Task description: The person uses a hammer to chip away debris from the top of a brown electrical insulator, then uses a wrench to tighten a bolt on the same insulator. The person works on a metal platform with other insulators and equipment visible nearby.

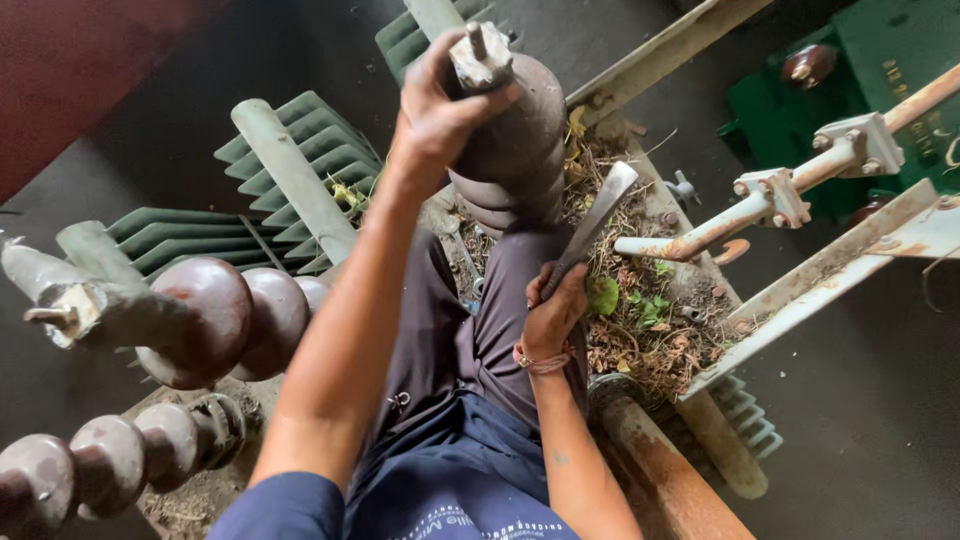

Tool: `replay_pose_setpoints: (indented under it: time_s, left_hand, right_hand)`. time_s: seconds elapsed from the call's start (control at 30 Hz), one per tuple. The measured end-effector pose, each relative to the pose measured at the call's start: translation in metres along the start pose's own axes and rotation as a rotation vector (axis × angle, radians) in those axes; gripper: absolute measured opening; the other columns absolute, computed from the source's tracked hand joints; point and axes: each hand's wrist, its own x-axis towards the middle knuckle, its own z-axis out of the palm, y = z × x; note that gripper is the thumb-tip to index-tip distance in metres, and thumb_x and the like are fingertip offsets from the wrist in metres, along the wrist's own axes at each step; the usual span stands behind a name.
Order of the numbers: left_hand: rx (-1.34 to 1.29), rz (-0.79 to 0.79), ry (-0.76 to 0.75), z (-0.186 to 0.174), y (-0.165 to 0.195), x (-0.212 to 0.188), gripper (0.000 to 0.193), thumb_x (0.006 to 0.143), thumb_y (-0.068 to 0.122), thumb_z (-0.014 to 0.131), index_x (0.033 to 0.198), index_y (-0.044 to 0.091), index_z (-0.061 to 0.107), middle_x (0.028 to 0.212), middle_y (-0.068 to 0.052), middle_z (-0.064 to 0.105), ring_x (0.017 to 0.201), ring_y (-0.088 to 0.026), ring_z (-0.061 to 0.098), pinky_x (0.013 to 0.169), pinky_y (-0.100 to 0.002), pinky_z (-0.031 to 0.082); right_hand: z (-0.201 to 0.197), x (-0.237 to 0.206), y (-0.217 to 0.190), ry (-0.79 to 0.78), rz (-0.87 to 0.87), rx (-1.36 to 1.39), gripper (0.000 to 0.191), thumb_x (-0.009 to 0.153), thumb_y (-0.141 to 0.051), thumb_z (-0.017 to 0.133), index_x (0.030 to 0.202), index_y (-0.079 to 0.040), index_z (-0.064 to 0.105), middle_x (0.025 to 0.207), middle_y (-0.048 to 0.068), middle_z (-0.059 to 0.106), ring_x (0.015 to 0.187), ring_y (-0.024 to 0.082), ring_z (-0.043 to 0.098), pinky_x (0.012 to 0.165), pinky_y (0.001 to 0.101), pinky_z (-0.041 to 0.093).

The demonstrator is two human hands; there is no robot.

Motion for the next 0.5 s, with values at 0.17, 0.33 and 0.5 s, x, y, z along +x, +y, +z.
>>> replay_pose_setpoints:
  time_s: [0.17,0.33,0.5]
  left_hand:
    - [-0.066,-0.145,-0.424,-0.026,0.013,0.034,0.046,0.082,0.003,0.093,0.117,0.006,0.064,0.113,-0.004,0.075,0.112,-0.017,0.072,0.109,-0.034,0.058]
    - [-0.053,-0.107,-0.361,-0.010,0.017,0.032,0.044,0.082,0.003,0.092,0.116,0.007,0.063,0.106,-0.003,0.074,0.106,-0.016,0.072,0.103,-0.033,0.059]
    - [-0.002,-0.033,-0.145,0.007,0.008,0.019,0.039,0.085,0.006,0.090,0.114,0.006,0.063,0.101,-0.004,0.074,0.099,-0.013,0.071,0.096,-0.030,0.059]
  right_hand:
    - [-0.002,0.005,0.002,0.000,0.005,-0.077,0.066,0.105,-0.064,0.039,0.081,-0.006,0.059,0.062,-0.001,0.052,0.048,0.008,0.047,0.045,0.0238,0.034]
    - [-0.003,0.007,-0.001,-0.007,-0.003,-0.089,0.066,0.107,-0.061,0.040,0.082,-0.003,0.059,0.063,0.000,0.053,0.049,0.008,0.047,0.047,0.0240,0.033]
    - [-0.002,0.007,-0.006,-0.050,0.003,-0.104,0.064,0.108,-0.060,0.039,0.082,-0.004,0.056,0.061,-0.001,0.047,0.048,0.008,0.044,0.046,0.0246,0.030]
